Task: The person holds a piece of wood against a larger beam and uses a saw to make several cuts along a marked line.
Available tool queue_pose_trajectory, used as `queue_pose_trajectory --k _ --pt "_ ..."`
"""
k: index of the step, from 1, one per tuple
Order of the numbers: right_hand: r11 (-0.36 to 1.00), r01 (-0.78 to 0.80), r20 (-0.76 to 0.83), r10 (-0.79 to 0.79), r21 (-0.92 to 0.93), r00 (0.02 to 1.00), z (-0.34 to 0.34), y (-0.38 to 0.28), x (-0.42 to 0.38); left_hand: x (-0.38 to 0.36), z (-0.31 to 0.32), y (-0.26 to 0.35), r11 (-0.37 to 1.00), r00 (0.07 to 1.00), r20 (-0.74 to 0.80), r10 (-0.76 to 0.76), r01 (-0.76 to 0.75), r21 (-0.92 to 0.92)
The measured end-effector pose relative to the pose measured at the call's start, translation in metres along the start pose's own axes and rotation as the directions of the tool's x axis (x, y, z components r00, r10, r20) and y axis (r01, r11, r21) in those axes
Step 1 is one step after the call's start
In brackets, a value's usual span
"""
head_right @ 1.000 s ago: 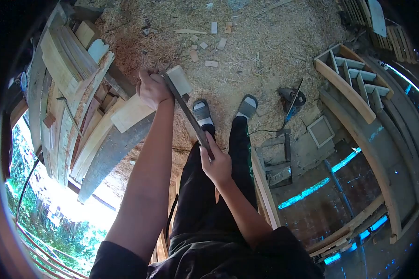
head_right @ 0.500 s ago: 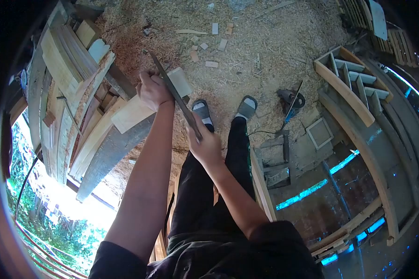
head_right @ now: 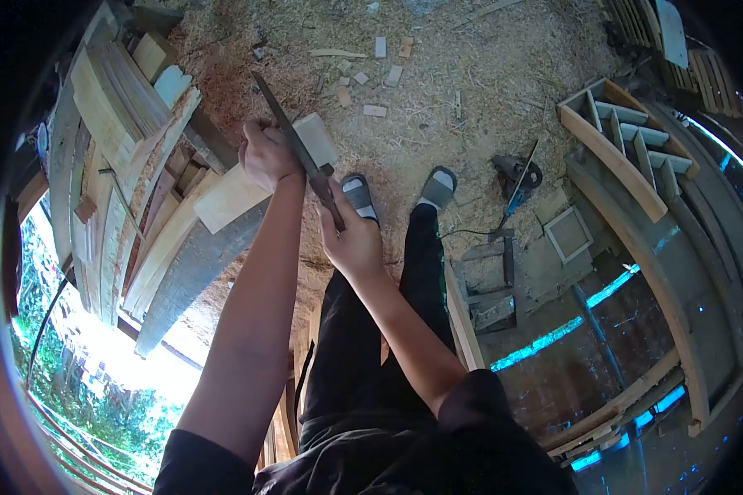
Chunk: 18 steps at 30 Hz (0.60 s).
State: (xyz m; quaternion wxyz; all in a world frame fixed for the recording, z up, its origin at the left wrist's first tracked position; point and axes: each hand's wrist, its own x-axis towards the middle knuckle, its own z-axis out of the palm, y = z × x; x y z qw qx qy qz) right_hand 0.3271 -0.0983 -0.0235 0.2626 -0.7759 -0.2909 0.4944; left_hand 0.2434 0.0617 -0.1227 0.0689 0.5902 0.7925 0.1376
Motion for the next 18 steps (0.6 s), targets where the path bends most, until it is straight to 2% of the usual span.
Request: queue_pose_trajectory --k 2,5,6,8,11,15,17,18 --pt "0.988 0.134 -0.145 -0.123 0.072 0.982 -0.004 0.026 -0.029 0.000 0.000 0.003 1.000 1.000 0.000 -0.005 0.005 0.019" --pt "0.992 0.097 -0.151 -0.084 0.081 0.985 -0.013 0.066 -0.076 0.001 0.004 -0.001 0.999 1.000 -0.001 0.012 -0.012 -0.030" --pt "0.992 0.097 -0.149 -0.085 0.081 0.985 -0.012 0.064 -0.071 0.002 0.004 -0.003 1.000 1.000 -0.002 0.011 -0.011 -0.029" --pt "0.991 0.133 -0.109 -0.136 -0.033 0.985 -0.011 0.051 -0.049 0.002 0.004 -0.003 0.998 0.998 -0.024 0.063 -0.063 -0.014" --pt "0.995 0.098 -0.087 -0.098 -0.009 0.991 0.005 0.010 -0.002 0.002 -0.001 0.001 0.999 0.999 0.030 0.016 -0.017 0.033" --pt "0.997 0.064 -0.085 -0.067 -0.034 0.994 -0.002 0.030 -0.029 0.001 0.000 0.001 0.999 0.999 0.000 0.033 -0.033 -0.033" --pt "0.982 0.186 -0.176 -0.183 0.001 0.967 -0.006 0.071 -0.069 0.001 0.000 0.002 0.998 0.998 -0.023 0.062 -0.063 -0.015" --pt "0.983 0.186 -0.176 -0.183 0.000 0.967 -0.008 0.065 -0.067 0.002 0.000 0.002 0.998 0.998 -0.023 0.062 -0.062 -0.016"
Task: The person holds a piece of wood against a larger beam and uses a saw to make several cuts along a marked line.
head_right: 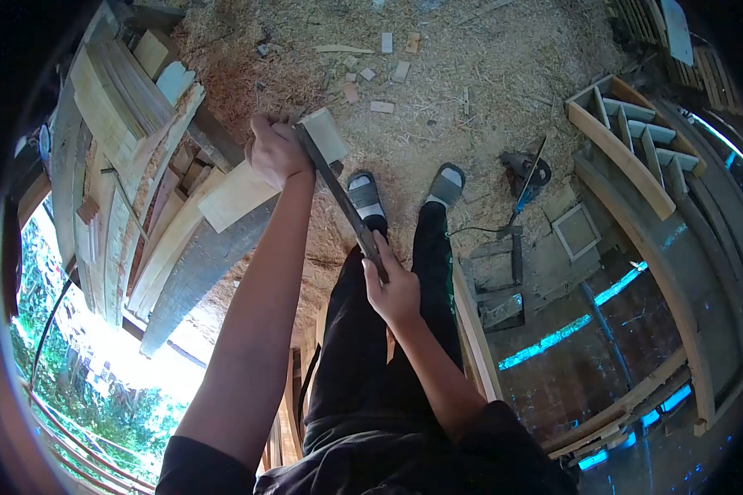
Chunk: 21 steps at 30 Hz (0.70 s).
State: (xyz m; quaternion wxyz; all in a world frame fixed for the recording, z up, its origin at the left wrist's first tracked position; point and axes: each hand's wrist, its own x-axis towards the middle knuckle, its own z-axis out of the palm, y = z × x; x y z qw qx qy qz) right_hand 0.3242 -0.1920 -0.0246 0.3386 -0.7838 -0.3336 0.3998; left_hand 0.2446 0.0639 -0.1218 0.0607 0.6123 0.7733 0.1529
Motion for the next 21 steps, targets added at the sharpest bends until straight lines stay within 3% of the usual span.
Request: queue_pose_trajectory --k 2,6,9,11,14,15,17,21 --pt "0.991 -0.130 0.095 0.131 -0.013 0.987 -0.006 -0.009 0.008 0.000 -0.001 0.001 0.999 1.000 0.006 -0.013 0.014 -0.042" --pt "0.995 -0.101 0.106 0.101 -0.003 0.989 0.023 -0.044 0.073 -0.002 0.003 -0.002 0.999 0.999 0.016 -0.032 0.032 -0.017" --pt "0.985 -0.171 0.145 0.173 -0.022 0.974 0.016 -0.046 0.061 -0.002 -0.003 0.004 0.995 0.995 0.045 -0.091 0.092 -0.026" --pt "0.995 -0.078 0.028 0.077 0.054 0.997 0.003 -0.009 0.005 -0.001 -0.002 0.001 0.998 0.996 0.068 -0.063 0.062 0.018" --pt "0.995 -0.086 0.025 0.085 0.059 0.996 -0.006 -0.005 -0.003 -0.002 -0.002 0.001 0.999 0.998 0.050 -0.040 0.041 -0.003" --pt "0.995 -0.086 0.015 0.085 0.060 0.996 -0.001 -0.011 0.011 -0.003 -0.002 0.001 0.999 0.998 0.052 -0.033 0.033 -0.008" --pt "0.992 -0.101 0.145 0.111 -0.076 0.983 0.019 -0.030 0.062 -0.001 -0.001 0.000 0.996 0.996 0.074 -0.048 0.042 0.084" --pt "0.998 -0.052 0.099 0.049 0.020 0.994 0.019 -0.030 0.056 -0.001 0.001 -0.001 0.995 0.995 0.061 -0.079 0.074 0.069"
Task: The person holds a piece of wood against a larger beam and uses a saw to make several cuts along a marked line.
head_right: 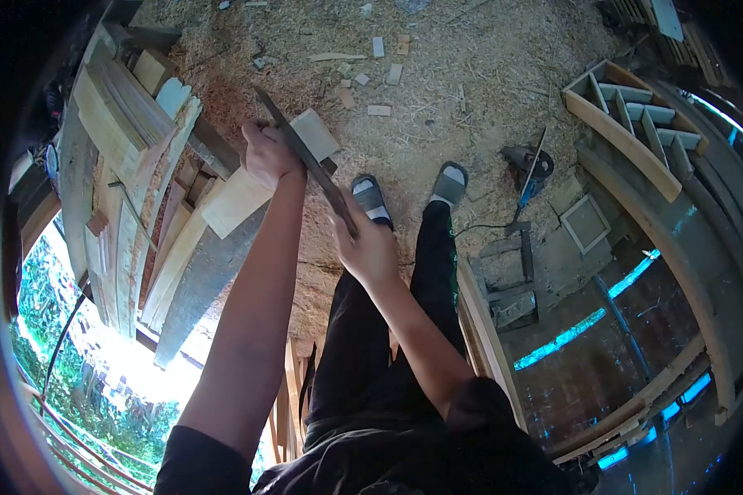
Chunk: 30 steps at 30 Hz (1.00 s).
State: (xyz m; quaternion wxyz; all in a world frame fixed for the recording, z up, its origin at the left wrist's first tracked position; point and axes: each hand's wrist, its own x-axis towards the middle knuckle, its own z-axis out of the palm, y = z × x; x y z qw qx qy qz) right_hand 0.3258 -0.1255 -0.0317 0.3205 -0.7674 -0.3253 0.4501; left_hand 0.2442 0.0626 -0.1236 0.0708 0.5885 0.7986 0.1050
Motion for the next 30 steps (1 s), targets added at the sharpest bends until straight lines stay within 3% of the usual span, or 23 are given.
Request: queue_pose_trajectory --k 3,5,9,11,15,18,21,23,26,30 --pt "0.997 -0.048 -0.040 0.051 0.066 0.998 -0.019 0.026 -0.058 0.001 0.002 0.000 0.999 0.999 -0.041 0.024 -0.025 -0.025" --pt "0.998 0.020 -0.092 -0.014 0.060 0.996 -0.022 0.034 -0.067 -0.002 0.002 -0.001 0.989 0.993 -0.098 0.062 -0.074 -0.125" --pt "0.997 0.061 -0.016 -0.062 -0.040 0.998 -0.003 -0.011 0.016 -0.002 -0.002 0.001 0.998 0.999 -0.033 0.030 -0.032 -0.054" --pt "0.998 -0.051 0.062 0.054 -0.044 0.997 0.001 -0.019 0.023 0.001 0.001 0.000 0.999 0.999 -0.044 0.025 -0.026 -0.020" --pt "0.996 -0.086 -0.014 0.086 -0.017 0.996 -0.025 0.023 -0.057 0.000 0.002 0.000 0.997 0.996 -0.082 0.035 -0.041 -0.067" --pt "0.997 -0.046 -0.032 0.048 0.067 0.998 -0.021 0.026 -0.047 -0.001 0.000 0.001 0.998 0.998 -0.065 0.014 -0.017 -0.057" --pt "0.993 0.105 -0.029 -0.107 -0.058 0.994 -0.002 -0.004 0.015 -0.002 -0.004 0.005 0.997 0.999 -0.038 0.022 -0.024 -0.076" --pt "0.997 -0.046 0.055 0.049 -0.060 0.997 -0.004 -0.026 0.025 0.000 -0.003 0.004 0.998 0.999 -0.036 0.024 -0.026 -0.050" --pt "1.000 -0.026 -0.003 0.026 0.001 1.000 -0.025 0.019 -0.050 0.000 0.006 0.000 0.997 0.995 -0.096 0.023 -0.030 -0.070" --pt "0.998 -0.066 0.004 0.066 0.012 0.998 -0.031 0.023 -0.057 -0.002 0.003 0.000 0.995 0.995 -0.098 0.036 -0.045 -0.090"
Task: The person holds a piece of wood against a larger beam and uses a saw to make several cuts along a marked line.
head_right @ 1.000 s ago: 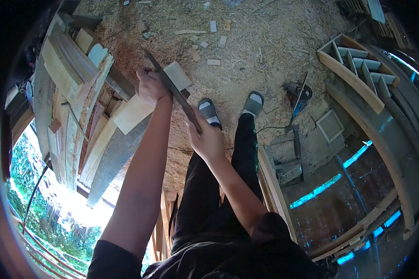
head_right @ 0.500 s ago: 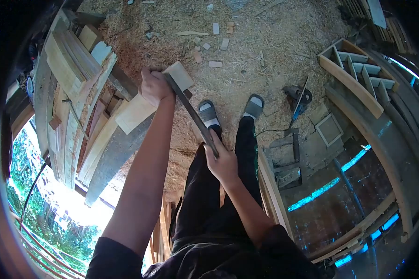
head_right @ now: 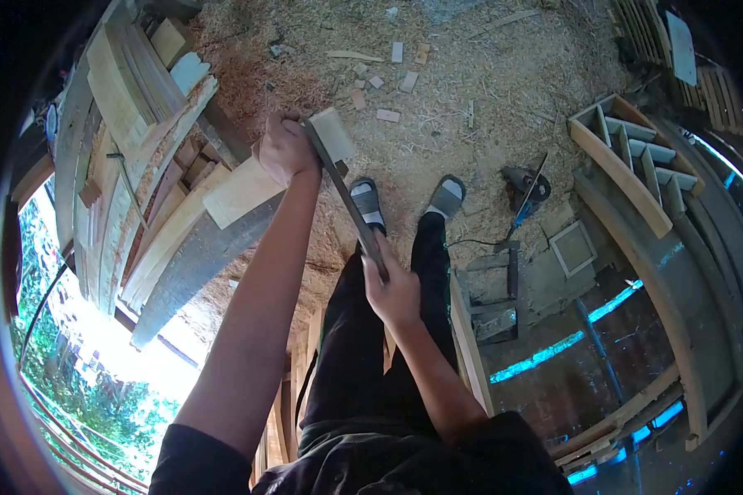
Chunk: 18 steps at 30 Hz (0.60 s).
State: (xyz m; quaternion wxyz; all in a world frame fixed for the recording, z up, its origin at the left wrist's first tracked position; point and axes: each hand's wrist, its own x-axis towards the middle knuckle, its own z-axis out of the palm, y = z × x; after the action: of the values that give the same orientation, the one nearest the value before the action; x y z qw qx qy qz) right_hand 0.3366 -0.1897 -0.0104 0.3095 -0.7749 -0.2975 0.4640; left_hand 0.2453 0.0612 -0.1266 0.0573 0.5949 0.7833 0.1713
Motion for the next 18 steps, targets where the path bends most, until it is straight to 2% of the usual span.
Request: queue_pose_trajectory --k 2,5,9,11,14,18 --pt "0.993 0.008 0.061 -0.001 -0.117 0.998 0.017 -0.035 0.055 0.002 -0.001 0.001 0.998 0.999 0.053 0.000 -0.003 0.065" --pt "0.999 0.040 0.061 -0.038 -0.037 0.997 0.031 -0.040 0.076 0.003 0.003 -0.002 1.000 1.000 0.028 0.004 -0.005 0.029" --pt "0.993 0.087 -0.002 -0.087 -0.078 0.996 0.004 0.006 0.003 0.003 0.003 -0.002 0.999 1.000 0.002 0.015 -0.015 0.039" --pt "0.998 0.065 -0.014 -0.065 0.007 0.998 0.000 0.014 -0.007 0.002 0.004 -0.004 0.999 0.999 -0.024 0.044 -0.044 0.000" --pt "0.998 0.024 0.037 -0.022 -0.053 0.999 0.022 -0.035 0.060 0.003 0.002 -0.002 0.999 0.999 0.043 -0.002 0.000 0.041" --pt "0.994 0.083 0.032 -0.081 -0.070 0.996 0.023 -0.028 0.057 0.001 0.004 -0.005 1.000 0.999 0.035 -0.017 0.016 0.016"
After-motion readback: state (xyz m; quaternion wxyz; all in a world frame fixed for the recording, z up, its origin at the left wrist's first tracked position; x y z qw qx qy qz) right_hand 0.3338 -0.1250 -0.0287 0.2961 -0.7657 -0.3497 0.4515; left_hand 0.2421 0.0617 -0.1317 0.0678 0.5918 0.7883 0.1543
